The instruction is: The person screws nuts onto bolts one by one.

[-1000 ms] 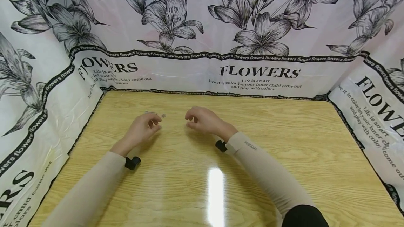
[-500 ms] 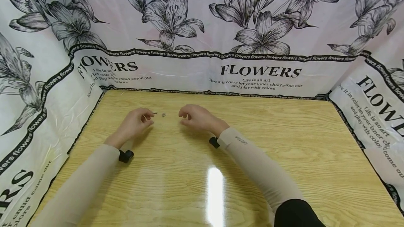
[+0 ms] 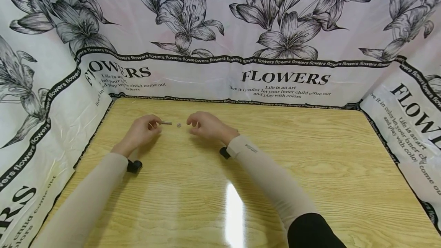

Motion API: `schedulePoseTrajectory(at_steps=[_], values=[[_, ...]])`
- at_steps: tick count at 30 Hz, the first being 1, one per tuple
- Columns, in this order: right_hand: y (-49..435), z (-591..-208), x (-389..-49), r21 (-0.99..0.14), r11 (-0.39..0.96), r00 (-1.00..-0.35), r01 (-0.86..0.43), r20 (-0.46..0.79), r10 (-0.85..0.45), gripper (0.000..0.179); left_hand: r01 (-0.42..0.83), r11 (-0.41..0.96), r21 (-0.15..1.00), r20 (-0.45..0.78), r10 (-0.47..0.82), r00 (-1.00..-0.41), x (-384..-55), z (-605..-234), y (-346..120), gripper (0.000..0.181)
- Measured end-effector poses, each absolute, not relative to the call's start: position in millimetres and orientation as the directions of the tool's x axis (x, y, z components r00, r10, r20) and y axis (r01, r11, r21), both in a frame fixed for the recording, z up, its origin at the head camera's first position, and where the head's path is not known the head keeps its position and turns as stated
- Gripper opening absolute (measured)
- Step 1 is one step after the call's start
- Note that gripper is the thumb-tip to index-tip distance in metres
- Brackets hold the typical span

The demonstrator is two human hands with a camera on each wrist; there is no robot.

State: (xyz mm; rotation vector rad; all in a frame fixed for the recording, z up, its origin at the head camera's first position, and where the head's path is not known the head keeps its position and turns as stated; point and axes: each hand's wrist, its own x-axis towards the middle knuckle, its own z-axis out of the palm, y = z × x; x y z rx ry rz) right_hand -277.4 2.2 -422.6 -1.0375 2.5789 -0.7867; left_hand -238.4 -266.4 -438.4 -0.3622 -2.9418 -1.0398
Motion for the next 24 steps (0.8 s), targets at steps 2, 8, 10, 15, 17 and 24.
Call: schedulePoseTrajectory(at_steps=[2,8,10,15,17,24], values=[[0,-423,-278,-0.576,0.599,-0.715,-0.557,-0.036,-0.699,0.031,0.214,0.748,0.628,0.076,0.215,-0.974,-241,-439,-267,0.024],[-9,-426,-280,-0.597,0.593,-0.713,-0.541,-0.049,-0.700,0.031,0.188,0.743,0.642,0.041,0.212,-0.976,-249,-442,-270,0.025],[-12,-426,-282,-0.599,0.593,-0.710,-0.538,-0.056,-0.702,0.031,0.177,0.747,0.641,0.023,0.212,-0.977,-252,-443,-271,0.026],[-18,-429,-286,-0.600,0.602,-0.715,-0.527,-0.070,-0.696,0.030,0.168,0.744,0.646,-0.001,0.221,-0.975,-257,-442,-273,0.028],[-20,-430,-287,-0.605,0.606,-0.721,-0.516,-0.076,-0.689,0.031,0.167,0.744,0.647,-0.003,0.222,-0.975,-258,-442,-273,0.029],[-23,-435,-293,-0.618,0.607,-0.728,-0.498,-0.082,-0.681,0.032,0.161,0.763,0.627,-0.010,0.214,-0.977,-264,-445,-276,0.026]])
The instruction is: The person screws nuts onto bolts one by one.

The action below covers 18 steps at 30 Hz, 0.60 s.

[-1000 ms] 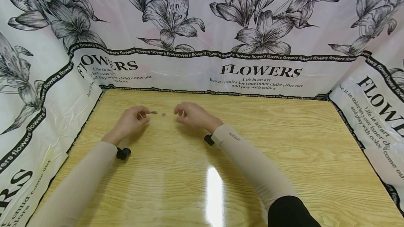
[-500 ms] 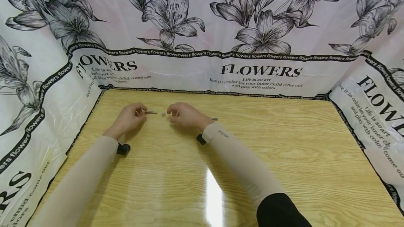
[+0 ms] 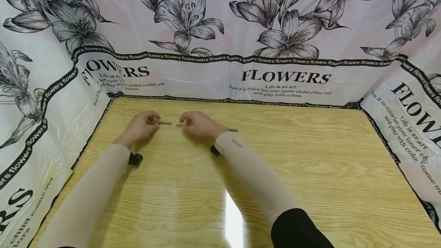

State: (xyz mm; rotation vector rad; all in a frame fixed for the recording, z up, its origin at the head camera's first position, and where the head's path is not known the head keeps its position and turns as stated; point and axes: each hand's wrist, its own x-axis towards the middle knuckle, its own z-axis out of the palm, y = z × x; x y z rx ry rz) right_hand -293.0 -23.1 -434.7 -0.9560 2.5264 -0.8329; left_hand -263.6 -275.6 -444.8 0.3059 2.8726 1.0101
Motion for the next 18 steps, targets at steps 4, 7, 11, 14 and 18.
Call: schedulePoseTrajectory(at_steps=[4,7,11,14,18], values=[[-27,-437,-295,-0.612,0.612,-0.723,-0.500,-0.094,-0.684,0.032,0.163,0.774,0.612,-0.020,0.221,-0.975,-265,-445,-275,0.026],[-31,-437,-296,-0.597,0.625,-0.721,-0.503,-0.108,-0.684,0.033,0.162,0.778,0.607,-0.029,0.225,-0.974,-267,-444,-274,0.025],[-36,-438,-297,-0.582,0.633,-0.715,-0.510,-0.121,-0.688,0.034,0.163,0.784,0.600,-0.033,0.227,-0.973,-269,-445,-274,0.023],[-39,-440,-298,-0.570,0.641,-0.715,-0.514,-0.129,-0.687,0.035,0.168,0.786,0.595,-0.031,0.231,-0.973,-271,-446,-276,0.022],[-40,-441,-299,-0.541,0.655,-0.712,-0.527,-0.140,-0.688,0.036,0.161,0.786,0.596,-0.039,0.229,-0.973,-272,-446,-276,0.021]])
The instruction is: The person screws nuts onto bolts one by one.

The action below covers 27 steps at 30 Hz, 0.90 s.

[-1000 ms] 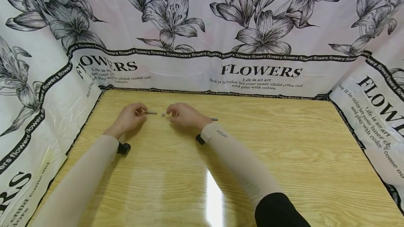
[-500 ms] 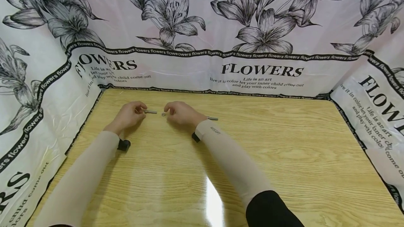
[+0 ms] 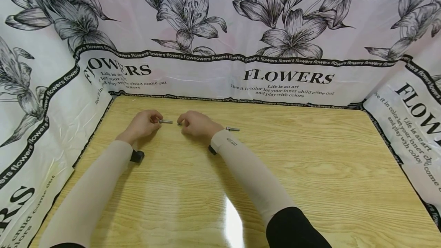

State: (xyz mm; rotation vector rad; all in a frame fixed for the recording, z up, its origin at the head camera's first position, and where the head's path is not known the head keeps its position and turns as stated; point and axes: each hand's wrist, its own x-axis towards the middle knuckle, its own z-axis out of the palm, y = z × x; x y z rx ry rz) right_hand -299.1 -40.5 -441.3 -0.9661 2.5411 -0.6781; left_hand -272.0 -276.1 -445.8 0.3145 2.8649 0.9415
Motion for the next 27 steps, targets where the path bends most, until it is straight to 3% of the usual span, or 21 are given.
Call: schedulePoseTrajectory(at_steps=[11,18,27], values=[[-41.7,-444.0,-300.6,-0.504,0.673,-0.714,-0.542,-0.145,-0.685,0.022,0.150,0.808,0.570,-0.061,0.224,-0.973,-274.5,-447.6,-275.9,0.017],[-41.1,-443.9,-300.2,-0.516,0.669,-0.714,-0.534,-0.148,-0.684,0.030,0.133,0.810,0.571,-0.074,0.212,-0.974,-272.5,-447.5,-275.2,0.017],[-39.3,-442.6,-299.7,-0.511,0.659,-0.700,-0.552,-0.146,-0.699,0.012,0.151,0.823,0.548,-0.061,0.219,-0.974,-270.4,-445.4,-274.1,0.013]])
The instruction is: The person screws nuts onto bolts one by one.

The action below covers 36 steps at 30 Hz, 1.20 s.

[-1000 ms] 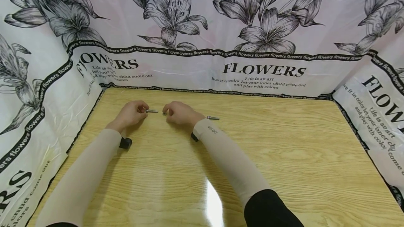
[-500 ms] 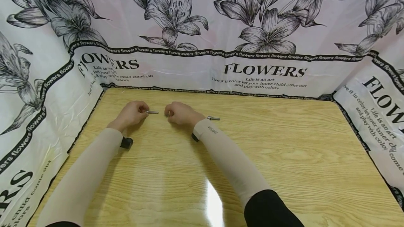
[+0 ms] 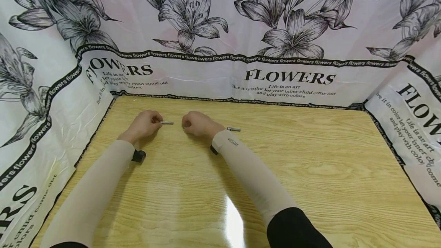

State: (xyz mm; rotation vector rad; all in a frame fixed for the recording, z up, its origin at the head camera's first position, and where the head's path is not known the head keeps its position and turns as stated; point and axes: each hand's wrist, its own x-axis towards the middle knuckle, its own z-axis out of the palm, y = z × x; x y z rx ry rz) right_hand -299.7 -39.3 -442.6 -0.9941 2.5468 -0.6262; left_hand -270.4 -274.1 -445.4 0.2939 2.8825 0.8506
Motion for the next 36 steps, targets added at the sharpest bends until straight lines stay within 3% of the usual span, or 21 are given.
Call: schedulePoseTrajectory(at_steps=[9,36], values=[[-36,-439,-298,-0.473,0.635,-0.659,-0.611,-0.141,-0.739,0.013,0.162,0.826,0.540,-0.058,0.228,-0.972,-270,-446,-274,0.012],[-18,-435,-291,-0.626,0.560,-0.661,-0.543,-0.092,-0.744,0.011,0.211,0.762,0.612,-0.006,0.271,-0.963,-252,-438,-258,0.007]])
